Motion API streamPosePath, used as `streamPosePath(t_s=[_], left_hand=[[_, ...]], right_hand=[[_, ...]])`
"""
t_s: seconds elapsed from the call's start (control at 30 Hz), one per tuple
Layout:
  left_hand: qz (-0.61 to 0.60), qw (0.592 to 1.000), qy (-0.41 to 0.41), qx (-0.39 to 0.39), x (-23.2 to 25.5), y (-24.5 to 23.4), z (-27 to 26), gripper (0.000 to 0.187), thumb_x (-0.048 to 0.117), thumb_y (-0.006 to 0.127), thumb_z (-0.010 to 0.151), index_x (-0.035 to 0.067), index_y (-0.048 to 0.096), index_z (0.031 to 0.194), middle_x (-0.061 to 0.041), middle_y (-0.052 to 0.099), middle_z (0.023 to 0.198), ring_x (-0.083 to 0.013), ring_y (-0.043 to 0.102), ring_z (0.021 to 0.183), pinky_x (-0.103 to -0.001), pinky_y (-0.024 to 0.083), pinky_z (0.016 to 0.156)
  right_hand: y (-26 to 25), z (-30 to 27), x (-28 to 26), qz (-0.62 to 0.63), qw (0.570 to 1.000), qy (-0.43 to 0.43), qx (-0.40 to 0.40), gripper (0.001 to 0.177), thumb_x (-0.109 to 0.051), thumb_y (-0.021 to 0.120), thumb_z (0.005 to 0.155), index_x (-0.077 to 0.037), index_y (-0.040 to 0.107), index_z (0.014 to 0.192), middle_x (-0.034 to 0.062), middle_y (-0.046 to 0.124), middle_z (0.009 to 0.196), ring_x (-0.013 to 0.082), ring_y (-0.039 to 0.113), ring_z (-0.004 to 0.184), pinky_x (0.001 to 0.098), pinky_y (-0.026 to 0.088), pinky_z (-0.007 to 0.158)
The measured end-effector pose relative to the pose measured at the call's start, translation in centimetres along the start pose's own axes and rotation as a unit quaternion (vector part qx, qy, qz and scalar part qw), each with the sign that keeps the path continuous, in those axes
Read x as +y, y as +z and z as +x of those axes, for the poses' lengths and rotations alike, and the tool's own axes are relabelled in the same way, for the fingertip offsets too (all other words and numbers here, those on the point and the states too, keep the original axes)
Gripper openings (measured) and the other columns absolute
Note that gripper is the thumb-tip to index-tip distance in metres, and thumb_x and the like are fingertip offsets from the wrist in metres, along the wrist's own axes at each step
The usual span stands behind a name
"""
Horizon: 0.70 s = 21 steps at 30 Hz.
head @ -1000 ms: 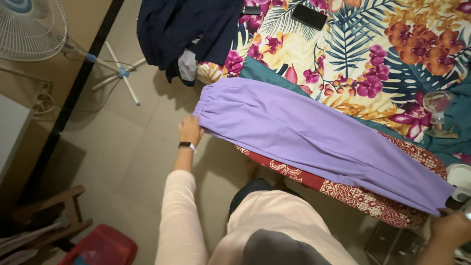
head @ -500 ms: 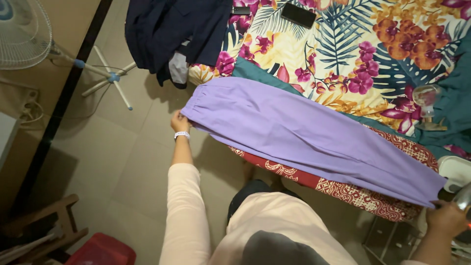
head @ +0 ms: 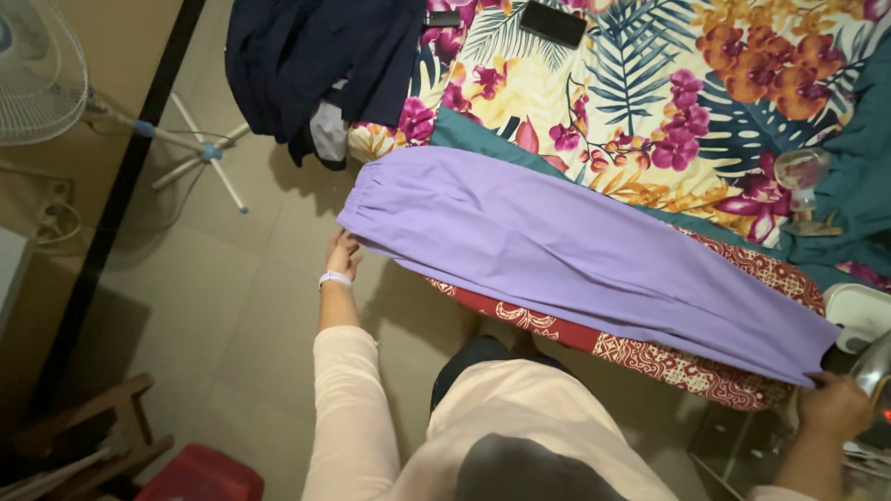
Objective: The person irons a purple garment on an ironing board, repeatedly smoothing and repositioning the fabric. They use a handheld iron to press different sections, occasionally lifting and refolding the garment to access new areas.
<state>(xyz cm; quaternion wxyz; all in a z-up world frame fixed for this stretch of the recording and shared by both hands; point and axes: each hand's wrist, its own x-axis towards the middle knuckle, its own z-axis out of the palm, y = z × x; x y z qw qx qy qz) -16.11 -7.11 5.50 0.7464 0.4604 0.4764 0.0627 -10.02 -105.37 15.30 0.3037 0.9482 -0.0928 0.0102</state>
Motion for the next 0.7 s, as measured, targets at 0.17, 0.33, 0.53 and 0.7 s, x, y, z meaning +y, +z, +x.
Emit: streamPosePath(t_s=[0.17, 0.33, 0.53, 0.7], left_hand=[[0.165, 0.963, 0.208, 0.052, 0.9, -1.2, 5.2, 0.037, -0.006, 0.061, 0.082, 0.000, 0.071, 0.117, -0.006, 0.071, 0.105, -0.0163, 0.062, 0.095, -0.026, 0.050, 0.087], [0.217, 0.913, 0.328, 0.107, 4.1, 2.5, 5.1, 0.035, -0.014, 0.062, 0.075, 0.004, 0.074, 0.102, -0.003, 0.070, 0.088, -0.0138, 0.060, 0.077, -0.025, 0.054, 0.074], [0.420, 0.811, 0.260, 0.315, -1.2, 3.3, 7.6, 0.035, 0.012, 0.069, 0.082, -0.001, 0.053, 0.110, -0.025, 0.060, 0.109, -0.0425, 0.062, 0.093, -0.048, 0.052, 0.086], [-0.156, 0.984, -0.061, 0.065, 3.2, 5.9, -1.9, 0.104, 0.083, 0.036, 0.075, 0.004, 0.054, 0.141, -0.024, 0.046, 0.152, -0.0410, 0.044, 0.139, -0.065, 0.037, 0.104]], right_hand=[[-0.8, -0.2, 0.1, 0.042, 0.999, 0.006, 0.004, 0.023, -0.042, 0.077, 0.089, -0.042, 0.081, 0.112, -0.0072, 0.076, 0.096, 0.0177, 0.072, 0.075, 0.0315, 0.058, 0.069], [-1.0, -0.1, 0.0, 0.051, 0.998, 0.014, -0.032, 0.020, -0.041, 0.076, 0.092, -0.042, 0.081, 0.112, -0.0133, 0.078, 0.100, 0.0131, 0.072, 0.076, 0.0285, 0.060, 0.071], [-3.0, -0.7, -0.7, 0.029, 0.995, 0.031, -0.089, 0.025, -0.044, 0.076, 0.090, -0.041, 0.081, 0.114, -0.0041, 0.080, 0.089, 0.0203, 0.076, 0.067, 0.0320, 0.062, 0.062], [-2.4, -1.7, -0.4, -0.007, 1.000, 0.004, -0.008, 0.024, -0.050, 0.075, 0.092, -0.043, 0.080, 0.114, -0.0085, 0.075, 0.088, 0.0159, 0.071, 0.067, 0.0284, 0.059, 0.062]])
